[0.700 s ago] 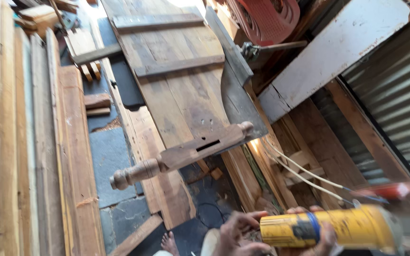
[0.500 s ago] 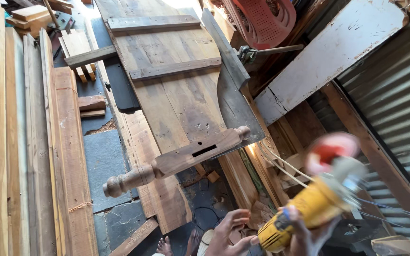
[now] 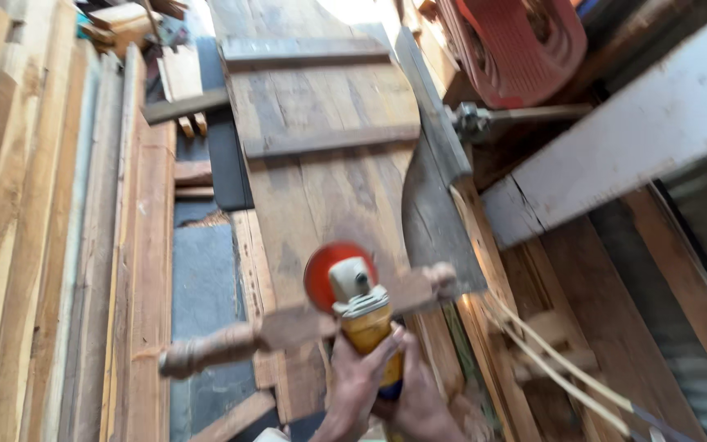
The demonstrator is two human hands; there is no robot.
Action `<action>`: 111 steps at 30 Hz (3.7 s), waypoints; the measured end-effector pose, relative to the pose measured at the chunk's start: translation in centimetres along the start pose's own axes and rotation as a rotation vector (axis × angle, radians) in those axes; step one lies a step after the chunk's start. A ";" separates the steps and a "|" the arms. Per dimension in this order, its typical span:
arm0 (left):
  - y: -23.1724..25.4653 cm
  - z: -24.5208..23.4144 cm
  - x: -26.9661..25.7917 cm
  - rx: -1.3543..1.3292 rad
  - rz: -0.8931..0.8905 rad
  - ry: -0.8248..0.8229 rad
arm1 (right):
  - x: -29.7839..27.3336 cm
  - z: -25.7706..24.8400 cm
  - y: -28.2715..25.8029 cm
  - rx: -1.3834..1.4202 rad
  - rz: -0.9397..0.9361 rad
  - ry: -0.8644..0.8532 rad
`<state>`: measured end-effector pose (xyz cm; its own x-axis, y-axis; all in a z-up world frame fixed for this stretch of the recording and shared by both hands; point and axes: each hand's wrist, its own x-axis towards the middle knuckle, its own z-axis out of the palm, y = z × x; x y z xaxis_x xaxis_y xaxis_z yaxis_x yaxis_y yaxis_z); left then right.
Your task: The person sands a large wooden headboard using a power sander, moving the tool across the surface of the boards and around the decorative posts.
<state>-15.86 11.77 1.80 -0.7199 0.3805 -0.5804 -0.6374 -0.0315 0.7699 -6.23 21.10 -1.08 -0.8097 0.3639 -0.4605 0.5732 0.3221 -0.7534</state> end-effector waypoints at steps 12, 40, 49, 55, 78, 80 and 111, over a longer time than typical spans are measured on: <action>-0.3 5.0 16.0 0.062 0.022 0.012 | 15.1 -4.1 2.4 -0.004 0.102 -0.049; 4.0 -6.8 25.6 0.143 -0.100 0.248 | 25.8 4.3 -5.4 -0.066 0.000 -0.183; 2.1 2.1 28.1 0.182 -0.094 -0.011 | 25.9 -2.6 -2.7 -0.244 0.384 -0.054; 1.0 6.8 28.8 0.303 -0.134 -0.093 | 25.4 -5.7 1.2 -0.174 0.540 0.007; 2.4 2.7 32.2 0.055 -0.059 0.065 | 30.9 -3.9 -1.5 -0.139 0.355 -0.214; 2.5 5.6 33.6 0.095 -0.072 -0.071 | 31.1 -5.3 0.0 -0.103 0.421 -0.070; 1.6 9.3 36.7 0.263 -0.099 0.102 | 34.3 -9.6 0.2 -0.133 0.414 -0.047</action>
<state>-40.74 34.23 -15.79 -0.6903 0.2748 -0.6693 -0.6223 0.2464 0.7430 -32.71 42.06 -12.53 -0.5111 0.4466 -0.7344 0.8595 0.2680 -0.4352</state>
